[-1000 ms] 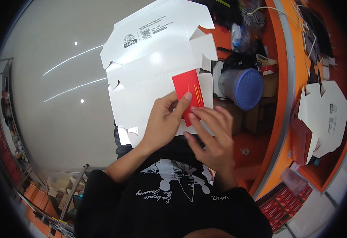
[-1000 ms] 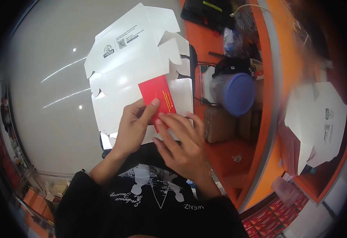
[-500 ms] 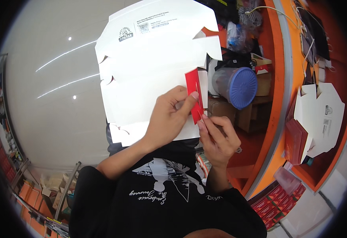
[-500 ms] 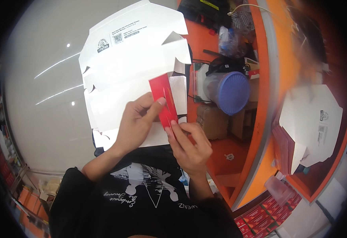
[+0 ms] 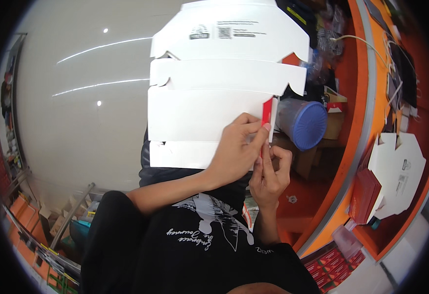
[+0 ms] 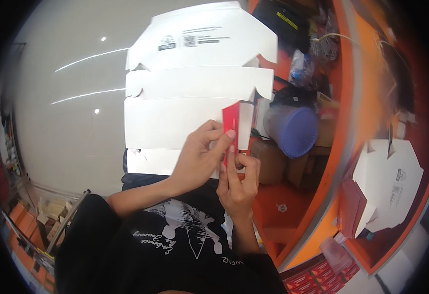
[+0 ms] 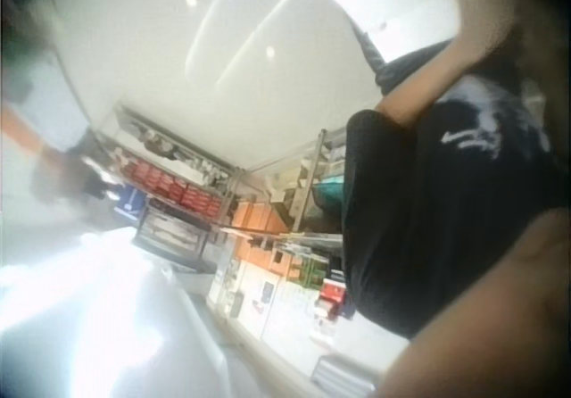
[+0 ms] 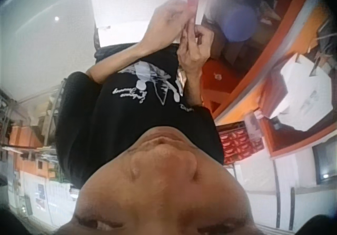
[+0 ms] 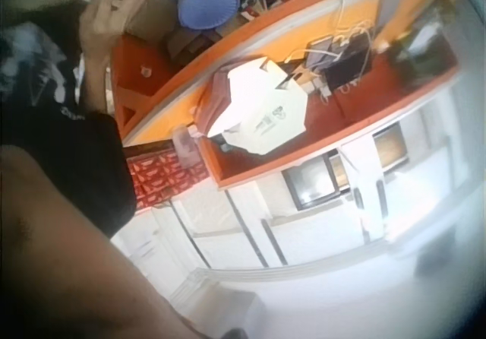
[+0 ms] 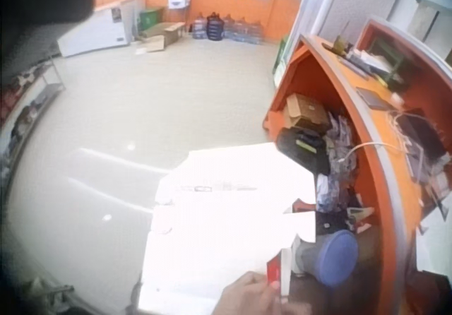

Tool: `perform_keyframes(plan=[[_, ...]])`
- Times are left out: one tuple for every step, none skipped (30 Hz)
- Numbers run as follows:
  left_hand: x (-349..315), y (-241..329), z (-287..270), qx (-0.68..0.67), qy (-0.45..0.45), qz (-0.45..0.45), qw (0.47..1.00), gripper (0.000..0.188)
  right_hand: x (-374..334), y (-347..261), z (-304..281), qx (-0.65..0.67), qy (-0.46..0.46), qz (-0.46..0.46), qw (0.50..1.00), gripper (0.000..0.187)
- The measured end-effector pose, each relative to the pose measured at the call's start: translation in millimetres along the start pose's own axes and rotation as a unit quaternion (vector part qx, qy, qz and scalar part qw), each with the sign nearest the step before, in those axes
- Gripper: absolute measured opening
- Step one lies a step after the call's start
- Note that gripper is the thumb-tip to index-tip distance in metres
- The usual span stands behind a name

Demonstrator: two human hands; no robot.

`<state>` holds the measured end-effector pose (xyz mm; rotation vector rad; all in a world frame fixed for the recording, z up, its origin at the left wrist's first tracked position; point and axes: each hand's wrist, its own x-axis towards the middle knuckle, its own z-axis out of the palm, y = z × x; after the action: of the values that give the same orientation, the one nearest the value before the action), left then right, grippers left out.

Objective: The person assembles white cardboard boxes by folding the flaps and securing them with red adhesive strips. They work at a counter, repeatedly picking up flat-packed boxes, folding them into shape, and applying the red tape to close the seams.

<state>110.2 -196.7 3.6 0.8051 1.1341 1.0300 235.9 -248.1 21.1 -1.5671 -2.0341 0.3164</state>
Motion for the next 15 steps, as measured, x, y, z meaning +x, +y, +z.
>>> perform_keyframes(plan=[[-0.6,-1.5,2.2,0.017,0.0,0.017,1.0,0.03,-1.8,2.9,2.9,-0.011,0.013,-0.023,1.0,0.036],[-1.4,-1.1,2.4,0.018,0.0,0.018,1.0,0.031,-2.7,2.2,7.0,-0.01,0.027,-0.026,0.999,0.036],[-2.2,-0.6,2.0,0.018,0.0,0.019,1.0,0.031,-3.3,0.4,11.2,-0.009,0.04,-0.029,0.999,0.036],[-2.7,-0.3,1.1,0.016,-0.001,0.02,1.0,0.032,-3.8,-1.2,14.7,-0.009,0.054,-0.032,0.998,0.036],[-3.0,-1.0,-0.8,0.021,0.005,0.02,1.0,0.032,-4.1,-3.4,18.4,-0.007,0.061,-0.021,0.998,0.035],[-3.0,-2.8,-2.8,0.027,0.01,0.019,0.999,0.032,-4.5,-6.1,22.1,-0.004,0.069,-0.009,0.998,0.034],[-1.7,-4.2,-3.9,0.031,0.012,0.02,0.999,0.033,-4.0,-7.1,25.1,-0.005,0.078,0.002,0.997,0.033],[-1.2,-5.0,-4.8,0.039,0.011,0.025,0.999,0.033,-4.6,-7.6,27.8,-0.006,0.084,0.003,0.996,0.033],[-1.1,-5.7,-5.7,0.048,0.009,0.029,0.998,0.033,-5.9,-7.7,30.3,-0.008,0.09,0.004,0.996,0.033],[-1.9,-5.8,-5.7,0.055,0.007,0.032,0.998,0.033,-6.9,-7.2,31.3,-0.01,0.094,0.005,0.996,0.033],[-2.9,-5.3,-5.7,0.061,0.007,0.043,0.997,0.033,-6.5,-6.2,31.6,-0.012,0.094,0.003,0.995,0.033],[-4.2,-4.7,-5.7,0.067,0.006,0.053,0.996,0.033,-5.7,-4.9,31.5,-0.014,0.094,0.0,0.995,0.034],[-5.9,-4.4,-5.3,0.073,0.005,0.065,0.995,0.033,-5.5,-3.2,31.3,-0.017,0.095,-0.003,0.995,0.034],[-8.0,-3.6,-3.6,0.053,0.01,0.052,0.997,0.033,-6.2,-0.6,30.6,-0.016,0.087,0.003,0.996,0.035],[-10.4,-2.3,-0.9,0.033,0.015,0.038,0.999,0.033,-7.2,2.6,29.6,-0.015,0.079,0.009,0.997,0.036]])
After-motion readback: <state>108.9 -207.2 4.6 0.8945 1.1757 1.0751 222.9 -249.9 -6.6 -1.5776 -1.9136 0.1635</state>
